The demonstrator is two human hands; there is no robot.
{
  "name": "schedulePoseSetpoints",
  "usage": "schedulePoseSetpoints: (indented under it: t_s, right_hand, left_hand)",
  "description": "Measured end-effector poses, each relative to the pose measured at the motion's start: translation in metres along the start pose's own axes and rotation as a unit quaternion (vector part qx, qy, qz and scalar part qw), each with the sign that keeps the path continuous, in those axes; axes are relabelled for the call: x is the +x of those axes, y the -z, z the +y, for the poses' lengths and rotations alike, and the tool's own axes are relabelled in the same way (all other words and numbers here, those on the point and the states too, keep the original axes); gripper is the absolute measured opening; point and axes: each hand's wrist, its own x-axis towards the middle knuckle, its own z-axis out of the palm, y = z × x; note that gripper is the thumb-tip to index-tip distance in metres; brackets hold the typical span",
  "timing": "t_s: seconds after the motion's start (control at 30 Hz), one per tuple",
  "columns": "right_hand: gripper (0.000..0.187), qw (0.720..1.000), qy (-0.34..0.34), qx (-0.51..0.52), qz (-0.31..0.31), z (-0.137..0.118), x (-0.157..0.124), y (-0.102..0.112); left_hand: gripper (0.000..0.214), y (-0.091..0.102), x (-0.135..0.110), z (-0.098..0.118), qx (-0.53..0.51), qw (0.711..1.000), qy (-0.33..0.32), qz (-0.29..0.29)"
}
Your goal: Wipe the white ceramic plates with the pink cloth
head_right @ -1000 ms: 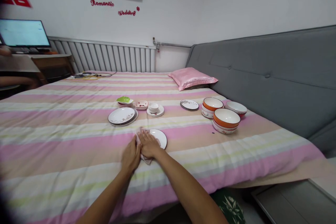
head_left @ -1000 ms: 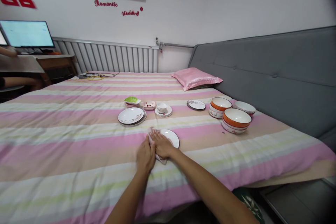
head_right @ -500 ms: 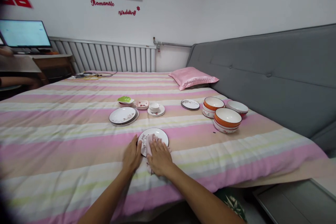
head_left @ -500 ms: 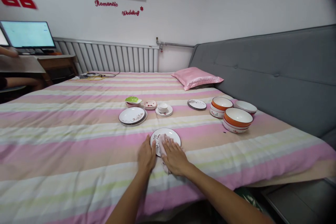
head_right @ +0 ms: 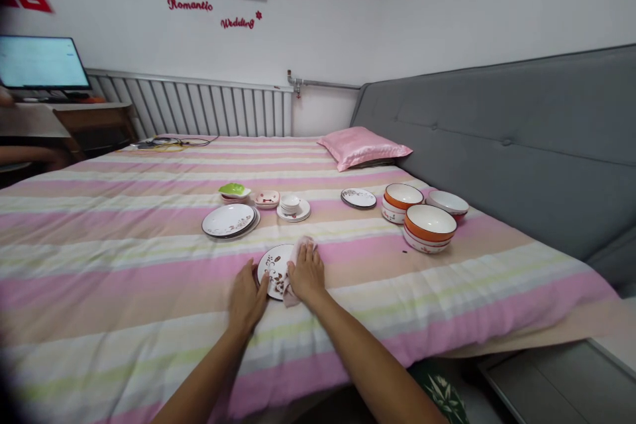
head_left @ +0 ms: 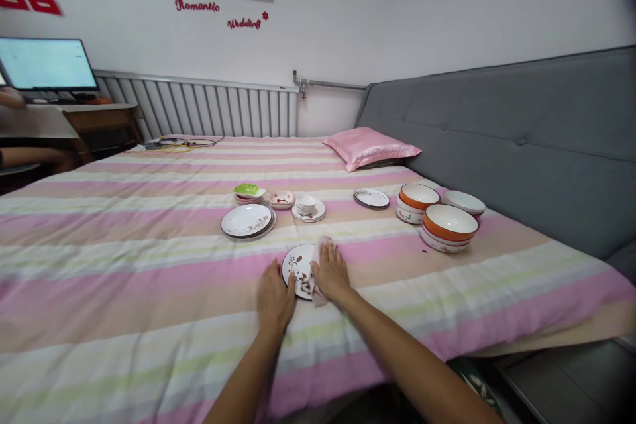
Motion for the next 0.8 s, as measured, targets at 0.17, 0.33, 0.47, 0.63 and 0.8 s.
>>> schedulePoseSetpoints:
  t_s: [0.17, 0.33, 0.47, 0.63, 0.8]
  right_hand:
    - [0.055, 0.999, 0.019, 0.028, 0.038, 0.002, 0.017, 0.007]
    - [0.043, 0.995, 0.024, 0.092, 0.038, 0.016, 0.037, 0.009]
    - [0.039, 0.983, 0.037, 0.179, 0.033, 0.032, 0.06, 0.011]
    - [0.047, 0.948, 0.082, 0.303, 0.053, 0.044, 0.097, 0.024]
    - [0.051, 0.907, 0.148, 0.391, 0.043, 0.045, 0.131, 0.039]
  left_hand:
    - [0.039, -0.004, 0.002, 0.003, 0.023, 0.999, -0.003, 0.039]
    - [0.028, -0.003, 0.008, 0.0, -0.015, 0.999, -0.018, 0.025]
    - [0.028, -0.006, 0.029, 0.001, -0.09, 0.995, -0.028, 0.012]
    - [0.034, -0.022, 0.085, 0.014, -0.195, 0.98, -0.014, 0.038]
    - [0.036, -0.045, 0.137, 0.028, -0.286, 0.956, 0.006, 0.069]
